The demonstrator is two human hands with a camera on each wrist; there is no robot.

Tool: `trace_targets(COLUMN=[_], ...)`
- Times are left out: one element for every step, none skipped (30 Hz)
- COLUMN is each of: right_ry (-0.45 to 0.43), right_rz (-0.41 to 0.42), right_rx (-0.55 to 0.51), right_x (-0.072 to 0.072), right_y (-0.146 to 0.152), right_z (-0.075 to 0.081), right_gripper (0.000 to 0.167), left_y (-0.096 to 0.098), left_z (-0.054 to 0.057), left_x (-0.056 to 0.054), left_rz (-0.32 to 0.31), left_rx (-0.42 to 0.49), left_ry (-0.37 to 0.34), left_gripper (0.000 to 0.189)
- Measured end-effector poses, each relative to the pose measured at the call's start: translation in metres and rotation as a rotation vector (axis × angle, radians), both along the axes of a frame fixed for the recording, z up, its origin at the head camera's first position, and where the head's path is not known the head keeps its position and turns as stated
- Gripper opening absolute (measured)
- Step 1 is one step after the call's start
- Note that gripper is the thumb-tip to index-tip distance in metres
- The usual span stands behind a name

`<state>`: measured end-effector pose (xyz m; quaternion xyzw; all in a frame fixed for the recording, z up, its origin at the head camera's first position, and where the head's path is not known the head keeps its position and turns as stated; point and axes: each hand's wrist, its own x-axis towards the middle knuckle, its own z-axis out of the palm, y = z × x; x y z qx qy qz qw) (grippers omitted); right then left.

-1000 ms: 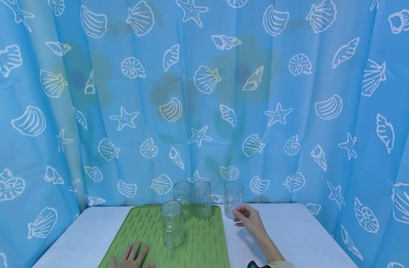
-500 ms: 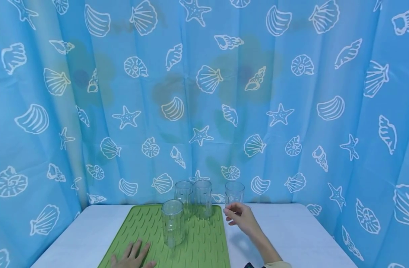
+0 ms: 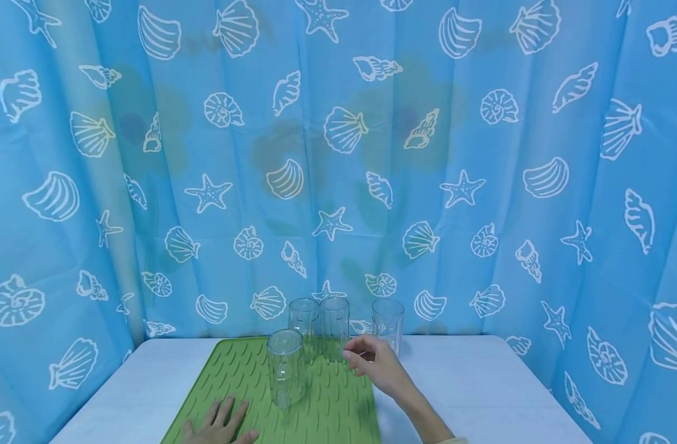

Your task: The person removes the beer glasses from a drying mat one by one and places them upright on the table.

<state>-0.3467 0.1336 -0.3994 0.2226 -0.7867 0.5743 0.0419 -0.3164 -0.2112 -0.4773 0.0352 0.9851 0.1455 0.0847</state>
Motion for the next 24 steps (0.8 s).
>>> trace_targets(right_ry=[-0.003, -0.004, 0.001, 0.004, 0.009, 0.017, 0.019, 0.021, 0.024, 0.021, 0.018, 0.014, 0.009, 0.007, 0.007, 0.006, 0.010, 0.019, 0.025, 0.032, 0.042, 0.052, 0.063, 0.069], right_rz=[0.007, 0.015, 0.021, 0.031, 0.042, 0.052, 0.061, 0.068, 0.074, 0.081, 0.086, 0.092, 0.097, 0.105, 0.113, 0.124, 0.134, 0.141, 0.146, 0.148, 0.144, 0.139, 0.131, 0.121], right_rx=[0.002, 0.004, 0.009, 0.011, 0.011, 0.010, 0.011, 0.014, 0.019, 0.018, 0.020, 0.021, 0.024, 0.021, 0.020, 0.018, 0.019, 0.020, 0.020, 0.022, 0.028, 0.034, 0.035, 0.035], right_x=[0.001, 0.002, 0.003, 0.004, 0.005, 0.006, 0.006, 0.007, 0.007, 0.008, 0.008, 0.009, 0.010, 0.011, 0.011, 0.012, 0.013, 0.014, 0.014, 0.015, 0.016, 0.016, 0.016, 0.017], right_y=[-0.002, -0.005, -0.007, -0.009, -0.011, -0.013, -0.015, -0.017, -0.019, -0.022, -0.024, -0.027, -0.030, -0.033, -0.036, -0.040, -0.043, -0.046, -0.050, -0.053, -0.057, -0.060, -0.063, -0.066], right_z=[0.000, 0.000, -0.001, -0.001, -0.002, -0.003, -0.004, -0.005, -0.006, -0.007, -0.008, -0.008, -0.009, -0.009, -0.010, -0.011, -0.012, -0.014, -0.015, -0.017, -0.019, -0.021, -0.023, -0.025], right_gripper=[0.031, 0.029, 0.028, 0.028, 0.028, 0.028, 0.028, 0.027, 0.027, 0.027, 0.027, 0.027, 0.026, 0.026, 0.027, 0.026, 0.026, 0.025, 0.025, 0.025, 0.024, 0.024, 0.024, 0.024], left_y=[0.000, 0.000, 0.001, 0.001, 0.001, 0.001, 0.001, 0.000, 0.000, 0.000, 0.000, -0.001, -0.001, -0.001, -0.001, -0.002, -0.002, -0.002, -0.002, -0.001, -0.001, 0.000, 0.000, 0.000], left_z=[0.000, 0.000, 0.000, 0.000, 0.000, 0.000, 0.000, -0.001, -0.001, -0.001, -0.001, -0.002, -0.002, -0.002, -0.002, -0.002, -0.002, -0.002, -0.003, -0.003, -0.004, -0.005, -0.006, -0.007], left_x=[0.000, 0.000, 0.001, 0.001, 0.001, 0.001, 0.001, 0.000, 0.000, 0.000, 0.000, 0.000, 0.000, 0.000, -0.001, -0.001, -0.001, -0.002, -0.002, -0.002, -0.002, -0.002, -0.002, -0.002], left_rz=[0.000, 0.000, 0.000, 0.000, 0.000, 0.000, -0.001, -0.002, -0.003, -0.003, -0.003, -0.003, -0.002, -0.002, -0.001, -0.001, -0.001, 0.000, 0.000, 0.000, 0.002, 0.005, 0.008, 0.009], left_rx=[-0.002, -0.003, -0.004, -0.006, -0.008, -0.008, -0.010, -0.011, -0.011, -0.012, -0.014, -0.015, -0.016, -0.016, -0.015, -0.015, -0.014, -0.012, -0.011, -0.010, -0.007, -0.007, -0.007, -0.010], left_ry=[0.001, 0.002, 0.003, 0.005, 0.006, 0.007, 0.010, 0.011, 0.014, 0.015, 0.014, 0.015, 0.014, 0.014, 0.011, 0.009, 0.008, 0.008, 0.010, 0.015, 0.019, 0.025, 0.033, 0.040], left_gripper=[0.092, 0.092, 0.092, 0.092, 0.092, 0.092, 0.092, 0.092, 0.091, 0.091, 0.091, 0.091, 0.092, 0.092, 0.092, 0.092, 0.092, 0.092, 0.092, 0.092, 0.091, 0.091, 0.091, 0.091])
